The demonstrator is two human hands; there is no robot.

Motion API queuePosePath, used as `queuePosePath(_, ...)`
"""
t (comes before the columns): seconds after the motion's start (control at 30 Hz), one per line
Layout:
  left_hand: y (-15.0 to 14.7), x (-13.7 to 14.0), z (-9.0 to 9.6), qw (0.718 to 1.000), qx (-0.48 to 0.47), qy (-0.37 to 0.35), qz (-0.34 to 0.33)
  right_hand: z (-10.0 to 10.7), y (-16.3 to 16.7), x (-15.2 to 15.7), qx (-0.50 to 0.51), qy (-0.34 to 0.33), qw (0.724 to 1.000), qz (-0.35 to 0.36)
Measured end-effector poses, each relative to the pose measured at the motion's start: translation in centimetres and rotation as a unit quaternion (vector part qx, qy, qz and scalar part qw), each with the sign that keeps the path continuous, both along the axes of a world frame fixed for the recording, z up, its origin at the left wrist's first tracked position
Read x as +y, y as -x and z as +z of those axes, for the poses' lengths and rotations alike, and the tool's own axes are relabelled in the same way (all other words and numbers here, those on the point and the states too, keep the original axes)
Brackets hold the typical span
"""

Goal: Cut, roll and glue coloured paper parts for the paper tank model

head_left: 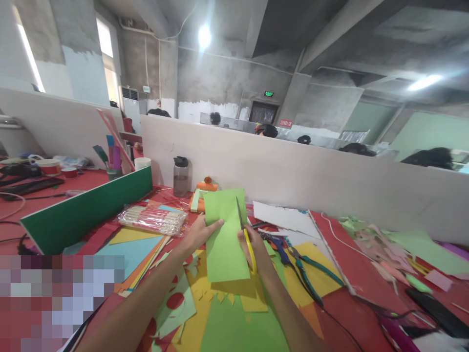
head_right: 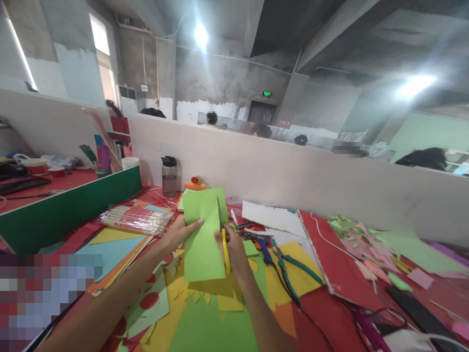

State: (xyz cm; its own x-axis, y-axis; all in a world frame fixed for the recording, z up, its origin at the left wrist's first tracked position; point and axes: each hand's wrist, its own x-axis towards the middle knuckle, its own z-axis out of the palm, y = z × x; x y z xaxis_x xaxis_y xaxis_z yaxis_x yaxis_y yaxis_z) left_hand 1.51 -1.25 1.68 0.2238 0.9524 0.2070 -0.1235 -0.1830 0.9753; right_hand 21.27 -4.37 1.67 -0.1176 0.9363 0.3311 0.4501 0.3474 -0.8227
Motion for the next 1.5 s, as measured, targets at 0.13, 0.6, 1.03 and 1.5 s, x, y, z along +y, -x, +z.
queuePosePath(0.13, 0.0, 0.2, -0.3, 1.0, 0.006, -0.004, -0.005, 0.1, 0.0, -0.1, -0.005, -0.022, 1.0, 0.009)
queuePosePath(0.6, 0.0, 0.1, -0.1, 1.0, -0.003, 0.01, -0.016, -0.3, -0.2, 0.3, -0.009, -0.024, 1.0, 0.005)
queuePosePath(1.03, 0.2, -0.2, 0.0, 0.999, 0.021, 0.013, -0.043, -0.2, -0.4, 0.2, 0.001, -0.021, 0.999, 0.024)
queuePosePath(1.5, 0.1, 0.1, -0.3, 0.994, -0.06, 0.09, -0.007, 0.5, -0.2, -0.1, -0.013, 0.044, 0.999, 0.023)
